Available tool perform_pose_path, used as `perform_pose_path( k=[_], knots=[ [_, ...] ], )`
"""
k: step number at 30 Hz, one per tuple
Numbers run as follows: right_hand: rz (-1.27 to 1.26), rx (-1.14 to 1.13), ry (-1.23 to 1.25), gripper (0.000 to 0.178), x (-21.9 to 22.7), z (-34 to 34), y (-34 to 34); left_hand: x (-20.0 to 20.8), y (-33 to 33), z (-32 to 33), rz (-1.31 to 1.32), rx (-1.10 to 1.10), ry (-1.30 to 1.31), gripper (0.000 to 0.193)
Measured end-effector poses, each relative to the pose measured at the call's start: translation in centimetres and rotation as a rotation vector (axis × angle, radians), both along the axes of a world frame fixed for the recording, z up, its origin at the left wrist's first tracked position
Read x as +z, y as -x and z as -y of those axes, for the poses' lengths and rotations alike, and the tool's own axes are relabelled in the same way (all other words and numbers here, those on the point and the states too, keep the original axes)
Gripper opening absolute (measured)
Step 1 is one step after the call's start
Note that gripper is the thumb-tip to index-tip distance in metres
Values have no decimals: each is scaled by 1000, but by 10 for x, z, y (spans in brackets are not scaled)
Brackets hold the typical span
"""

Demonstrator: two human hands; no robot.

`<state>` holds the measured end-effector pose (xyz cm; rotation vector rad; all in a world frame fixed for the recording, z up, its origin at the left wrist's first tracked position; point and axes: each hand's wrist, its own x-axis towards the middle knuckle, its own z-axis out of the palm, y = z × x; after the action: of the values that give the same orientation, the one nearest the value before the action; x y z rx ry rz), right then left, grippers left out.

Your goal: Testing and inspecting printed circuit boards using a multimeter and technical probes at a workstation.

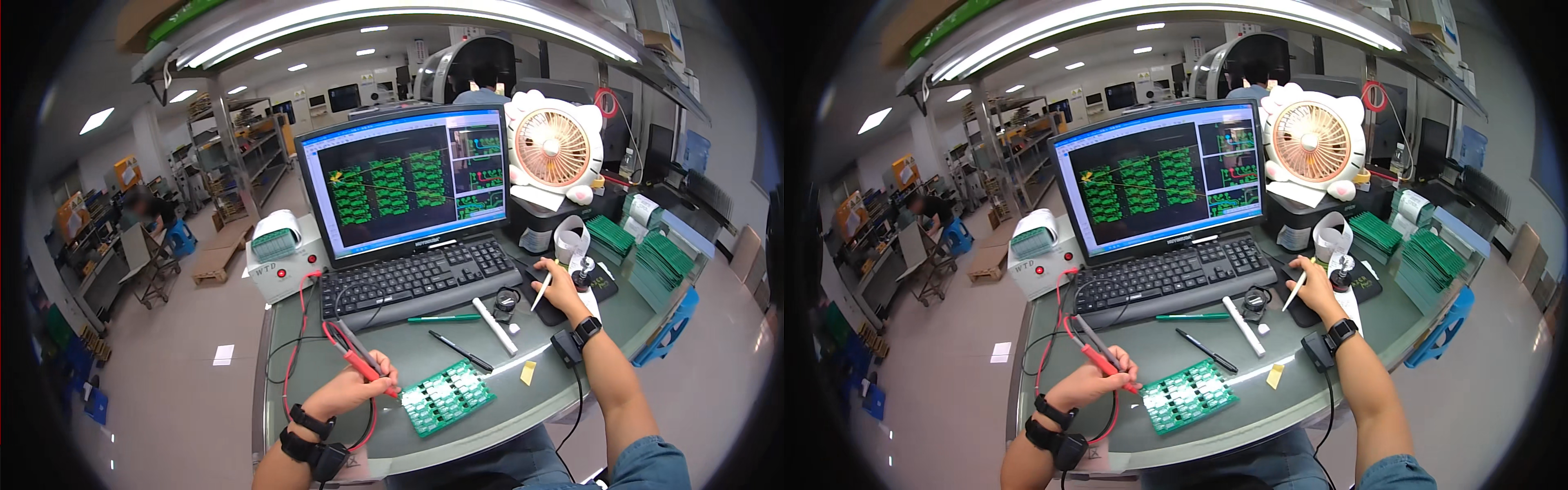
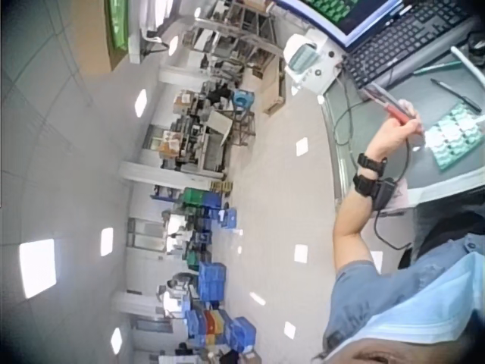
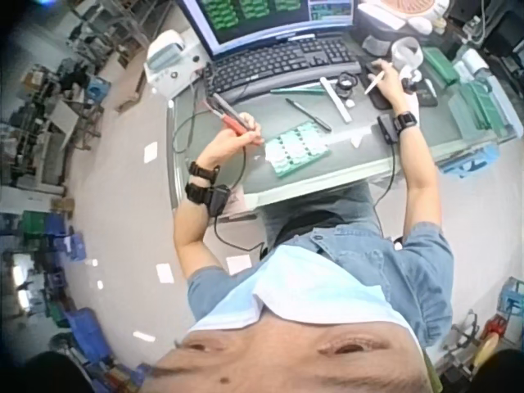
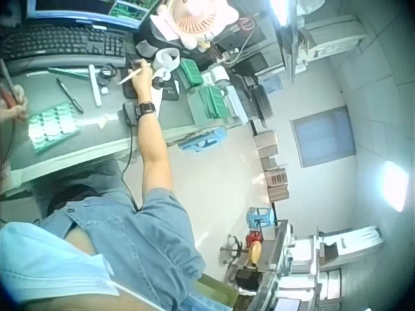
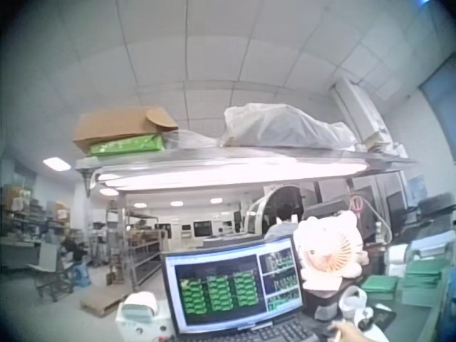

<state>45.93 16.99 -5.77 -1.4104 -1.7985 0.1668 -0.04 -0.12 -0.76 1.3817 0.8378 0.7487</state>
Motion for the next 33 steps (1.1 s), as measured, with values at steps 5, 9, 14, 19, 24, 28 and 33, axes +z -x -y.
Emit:
perform_pose_path(
  k=[5,9,14,19,24,28,33],
  knots=[
    [4,-10,-41,48,-4,0,2,4,1,-1,6,0,23,20],
    [-18,-6,-22,47,-1,0,4,3,3,-2,16,-8,31,20],
    [-24,8,-33,47,-2,-2,1,4,2,-2,16,-1,40,20],
    [-33,-10,-10,45,0,0,2,3,-1,-1,13,3,20,17],
    [-30,-20,-34,45,-1,-3,2,1,0,-1,6,-5,-3,17],
    [-22,-42,-23,42,1,-1,5,2,0,0,23,-12,25,18],
    [19,-109,27,47,9,6,13,5,1,1,16,-21,19,17]
  ],
)
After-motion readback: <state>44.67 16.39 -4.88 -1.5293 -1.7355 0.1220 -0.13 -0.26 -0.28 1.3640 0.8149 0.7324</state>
